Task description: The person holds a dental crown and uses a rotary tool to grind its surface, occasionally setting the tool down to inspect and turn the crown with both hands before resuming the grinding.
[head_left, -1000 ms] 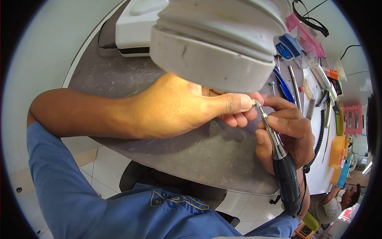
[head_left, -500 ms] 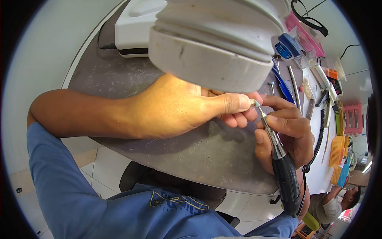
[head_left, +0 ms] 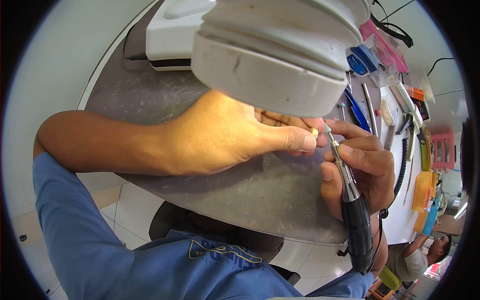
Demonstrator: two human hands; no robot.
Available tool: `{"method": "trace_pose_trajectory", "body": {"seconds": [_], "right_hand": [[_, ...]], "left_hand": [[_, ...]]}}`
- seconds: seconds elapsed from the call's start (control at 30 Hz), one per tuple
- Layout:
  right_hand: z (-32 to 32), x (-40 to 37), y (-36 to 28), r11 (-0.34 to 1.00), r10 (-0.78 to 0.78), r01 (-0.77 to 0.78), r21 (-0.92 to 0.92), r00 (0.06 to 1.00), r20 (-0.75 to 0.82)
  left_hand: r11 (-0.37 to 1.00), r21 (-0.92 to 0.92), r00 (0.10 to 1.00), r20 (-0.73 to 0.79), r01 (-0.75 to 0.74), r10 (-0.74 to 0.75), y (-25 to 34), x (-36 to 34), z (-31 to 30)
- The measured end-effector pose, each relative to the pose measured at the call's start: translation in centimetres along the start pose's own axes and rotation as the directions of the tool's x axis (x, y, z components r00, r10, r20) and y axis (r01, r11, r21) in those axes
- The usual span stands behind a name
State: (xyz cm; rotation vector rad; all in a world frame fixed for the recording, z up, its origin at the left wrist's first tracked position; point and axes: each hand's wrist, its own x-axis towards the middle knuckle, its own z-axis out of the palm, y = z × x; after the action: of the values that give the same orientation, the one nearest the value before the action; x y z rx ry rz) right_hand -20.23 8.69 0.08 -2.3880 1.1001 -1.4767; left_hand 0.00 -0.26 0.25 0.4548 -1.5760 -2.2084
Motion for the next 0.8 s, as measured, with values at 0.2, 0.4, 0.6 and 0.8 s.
{"method": "trace_pose_trajectory", "body": {"seconds": [0.2, 0.4, 0.6, 0.8], "right_hand": [[0.0, -0.1, -0.6, 0.999, 0.019, -0.018, -0.039, 1.000, 0.021], [-0.3, -0.4, -1.0, 0.990, 0.137, -0.133, -0.037, 0.980, 0.143], [-0.2, -0.4, -1.0, 0.993, 0.118, -0.114, -0.039, 0.983, 0.140], [-0.2, -0.4, -0.9, 0.995, 0.097, -0.092, -0.042, 0.985, 0.145]], "left_hand": [[1.000, 0.014, 1.000, -0.015, 0.011, -0.011, -0.2, 0.1, 0.0], [1.000, 0.001, 1.000, 0.001, 0.012, -0.012, -0.3, 0.1, 0.0], [1.000, -0.022, 1.000, 0.012, 0.015, -0.015, -0.1, 0.1, 0.0], [0.999, -0.040, 1.000, 0.004, 0.024, -0.024, -0.1, 0.0, 0.1]]}}
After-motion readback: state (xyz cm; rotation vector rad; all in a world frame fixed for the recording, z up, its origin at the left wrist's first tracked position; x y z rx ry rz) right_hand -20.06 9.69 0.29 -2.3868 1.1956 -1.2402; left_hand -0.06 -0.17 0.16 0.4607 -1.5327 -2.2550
